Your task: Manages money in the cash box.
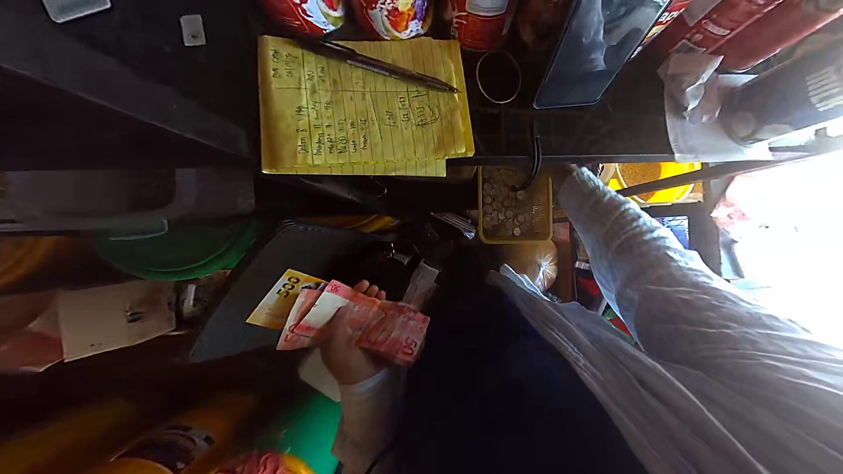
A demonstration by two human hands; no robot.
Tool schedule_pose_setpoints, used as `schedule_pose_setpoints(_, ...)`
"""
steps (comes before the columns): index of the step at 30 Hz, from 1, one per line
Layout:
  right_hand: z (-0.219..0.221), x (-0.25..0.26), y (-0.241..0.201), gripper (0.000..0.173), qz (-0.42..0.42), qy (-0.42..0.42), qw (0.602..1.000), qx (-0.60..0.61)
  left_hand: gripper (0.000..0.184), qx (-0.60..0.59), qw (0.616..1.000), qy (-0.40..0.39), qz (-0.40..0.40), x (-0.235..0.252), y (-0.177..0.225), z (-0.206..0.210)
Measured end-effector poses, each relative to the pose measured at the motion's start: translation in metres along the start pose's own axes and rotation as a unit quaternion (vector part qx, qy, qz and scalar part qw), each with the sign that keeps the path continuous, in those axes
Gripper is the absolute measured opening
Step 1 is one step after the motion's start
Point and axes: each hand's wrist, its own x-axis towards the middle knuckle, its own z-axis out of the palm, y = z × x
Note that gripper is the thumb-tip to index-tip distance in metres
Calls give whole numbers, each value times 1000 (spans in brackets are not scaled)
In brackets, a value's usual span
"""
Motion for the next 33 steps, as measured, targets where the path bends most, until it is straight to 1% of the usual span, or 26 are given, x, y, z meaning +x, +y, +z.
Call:
schedule_pose_setpoints(1,14,28,40,40,-57,3,994,-91,28,1,1000,9,6,-1,-1,2)
schedule_pose_setpoints(2,26,49,68,38,-74,-20,980,-182,28,4,1000,19,8,-1,-2,4)
schedule_pose_setpoints(4,46,59,110,43,-33,-89,959,-266,28,13,999,31,2,-2,-6,6)
schedule_pose_setpoints(6,63,62,136,43,-10,-85,954,-287,29,24,999,41,-8,-1,-10,14)
schedule_pose_setpoints(8,80,70,146,40,-14,-66,958,-278,27,32,999,40,-9,3,-14,21)
schedule_pose_setpoints(10,89,79,154,35,-38,-77,958,-273,26,38,999,34,-11,5,-15,29)
schedule_pose_setpoints(12,89,90,155,31,-62,-91,954,-280,25,47,998,30,-12,8,-14,36)
schedule_pose_setpoints(14,82,104,156,35,-80,-97,948,-294,25,54,998,24,-12,9,-14,37)
schedule_pose_setpoints(16,71,112,144,43,-65,-105,945,-304,25,57,998,26,-11,11,-18,35)
schedule_pose_setpoints(18,60,115,129,44,-39,-133,961,-239,26,58,998,34,-20,11,-19,34)
schedule_pose_setpoints(19,57,119,129,42,-38,-141,971,-192,26,62,997,38,-23,12,-20,34)
schedule_pose_setpoints(20,54,122,131,41,-57,-138,973,-177,26,64,997,40,-25,12,-20,36)
schedule_pose_setpoints(21,50,118,129,43,-84,-139,965,-207,26,63,997,41,-27,12,-20,37)
schedule_pose_setpoints(22,45,107,124,45,-108,-157,942,-276,25,63,997,43,-28,13,-20,39)
schedule_pose_setpoints(24,45,85,121,41,-147,-186,858,-457,25,67,996,46,-27,12,-19,42)
schedule_pose_setpoints(25,48,78,124,42,-168,-194,812,-523,25,68,996,47,-27,12,-19,43)
schedule_pose_setpoints(26,51,71,126,45,-177,-198,786,-559,25,67,996,46,-27,12,-20,43)
schedule_pose_setpoints(27,54,65,128,46,-175,-195,781,-566,25,64,997,45,-26,12,-20,43)
schedule_pose_setpoints(29,58,62,131,47,-149,-184,805,-544,25,54,997,45,-22,12,-21,40)
schedule_pose_setpoints(31,63,65,134,52,-140,-187,794,-561,25,57,997,49,-22,10,-21,36)
schedule_pose_setpoints(33,64,72,139,47,-165,-186,771,-586,25,71,996,57,-19,10,-21,35)
